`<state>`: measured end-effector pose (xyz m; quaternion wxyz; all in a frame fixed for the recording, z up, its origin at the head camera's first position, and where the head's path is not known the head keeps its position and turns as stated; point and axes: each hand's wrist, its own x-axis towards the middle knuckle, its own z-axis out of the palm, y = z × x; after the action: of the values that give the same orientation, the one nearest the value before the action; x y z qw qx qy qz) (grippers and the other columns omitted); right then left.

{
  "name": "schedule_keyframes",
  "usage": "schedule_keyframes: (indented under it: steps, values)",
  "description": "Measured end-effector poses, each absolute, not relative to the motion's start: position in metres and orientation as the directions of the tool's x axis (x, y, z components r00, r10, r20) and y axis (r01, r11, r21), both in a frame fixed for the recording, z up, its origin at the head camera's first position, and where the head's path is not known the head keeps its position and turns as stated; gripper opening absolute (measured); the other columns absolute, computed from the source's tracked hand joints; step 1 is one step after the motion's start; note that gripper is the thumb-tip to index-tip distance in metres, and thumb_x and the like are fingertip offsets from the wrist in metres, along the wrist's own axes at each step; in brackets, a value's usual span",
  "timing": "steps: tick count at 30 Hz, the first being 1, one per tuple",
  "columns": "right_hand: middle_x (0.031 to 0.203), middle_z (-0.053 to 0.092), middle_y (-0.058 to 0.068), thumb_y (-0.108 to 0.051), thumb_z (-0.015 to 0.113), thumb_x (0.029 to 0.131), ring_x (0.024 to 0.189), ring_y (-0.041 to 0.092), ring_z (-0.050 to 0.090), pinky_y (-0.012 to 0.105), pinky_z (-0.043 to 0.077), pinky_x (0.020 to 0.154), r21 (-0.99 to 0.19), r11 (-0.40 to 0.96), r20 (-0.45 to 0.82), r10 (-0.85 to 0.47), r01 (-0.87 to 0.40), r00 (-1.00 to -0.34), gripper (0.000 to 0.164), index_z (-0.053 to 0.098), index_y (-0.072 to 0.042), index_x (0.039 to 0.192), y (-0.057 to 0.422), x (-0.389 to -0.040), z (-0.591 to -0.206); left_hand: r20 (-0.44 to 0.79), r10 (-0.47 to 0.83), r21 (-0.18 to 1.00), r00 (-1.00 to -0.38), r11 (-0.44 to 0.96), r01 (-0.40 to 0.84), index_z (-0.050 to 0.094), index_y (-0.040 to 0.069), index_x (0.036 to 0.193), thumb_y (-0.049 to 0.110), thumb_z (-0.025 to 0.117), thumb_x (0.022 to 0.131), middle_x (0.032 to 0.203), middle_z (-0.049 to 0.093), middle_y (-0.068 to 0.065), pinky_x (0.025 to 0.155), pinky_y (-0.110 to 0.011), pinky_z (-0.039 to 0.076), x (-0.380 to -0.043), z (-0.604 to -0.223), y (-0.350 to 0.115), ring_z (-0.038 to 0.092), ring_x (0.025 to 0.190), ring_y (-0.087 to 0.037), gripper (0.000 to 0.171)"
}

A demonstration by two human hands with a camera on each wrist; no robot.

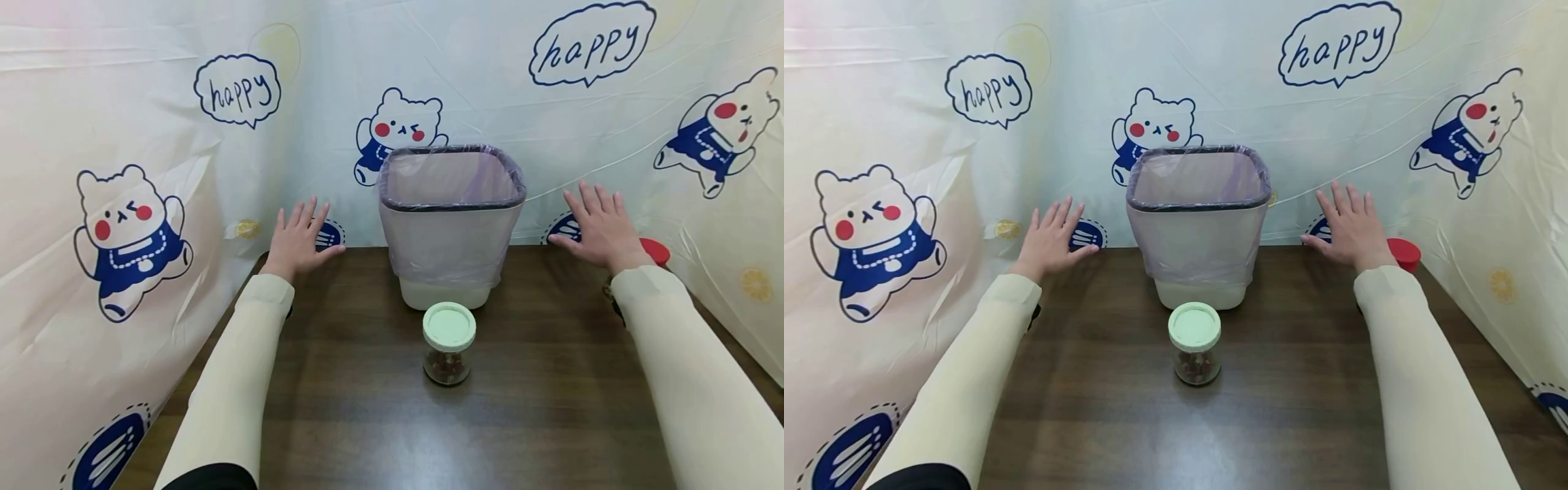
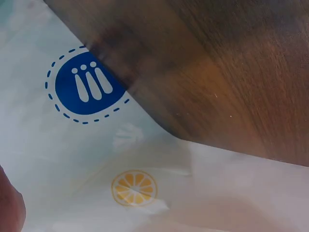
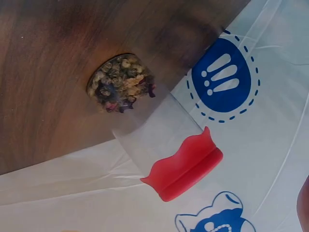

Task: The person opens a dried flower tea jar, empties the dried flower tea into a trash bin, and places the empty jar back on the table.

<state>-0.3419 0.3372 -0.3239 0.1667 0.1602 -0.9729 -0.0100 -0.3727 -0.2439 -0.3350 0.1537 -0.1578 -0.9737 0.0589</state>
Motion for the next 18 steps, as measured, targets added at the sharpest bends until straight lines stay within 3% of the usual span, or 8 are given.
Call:
schedule_keyframes:
  steps: [10, 18]
  values:
    - [0.158, 0.003, 0.026, -0.058, 0.051, 0.093, 0.143, 0.043, 0.006, 0.057, -0.005, 0.112, 0.048, 0.934, 0.319, -0.349, -0.353, -0.881, 0.091, 0.012, -0.005, 0.155, 0.333, -0.339, -0.32, 0.278, 0.34, -0.096, -0.898, 0.94, 0.327, 0.007, 0.021, 0.157, 0.078, 0.036, 0.086, 0.162, 0.003, -0.012, 0.111, -0.061, 0.002, -0.368, -0.336, -0.237, 0.011, 0.145, -0.038, 0.096]
    - [0.157, 0.009, 0.028, -0.056, 0.051, 0.094, 0.143, 0.044, 0.008, 0.055, -0.004, 0.113, 0.01, 0.926, 0.314, -0.362, -0.378, -0.878, 0.088, 0.015, -0.003, 0.154, 0.325, -0.334, -0.313, 0.272, 0.339, -0.036, -0.901, 0.939, 0.342, 0.005, 0.021, 0.157, 0.076, 0.038, 0.087, 0.162, 0.004, -0.012, 0.112, -0.058, 0.0, -0.364, -0.333, -0.232, 0.009, 0.145, -0.037, 0.095]
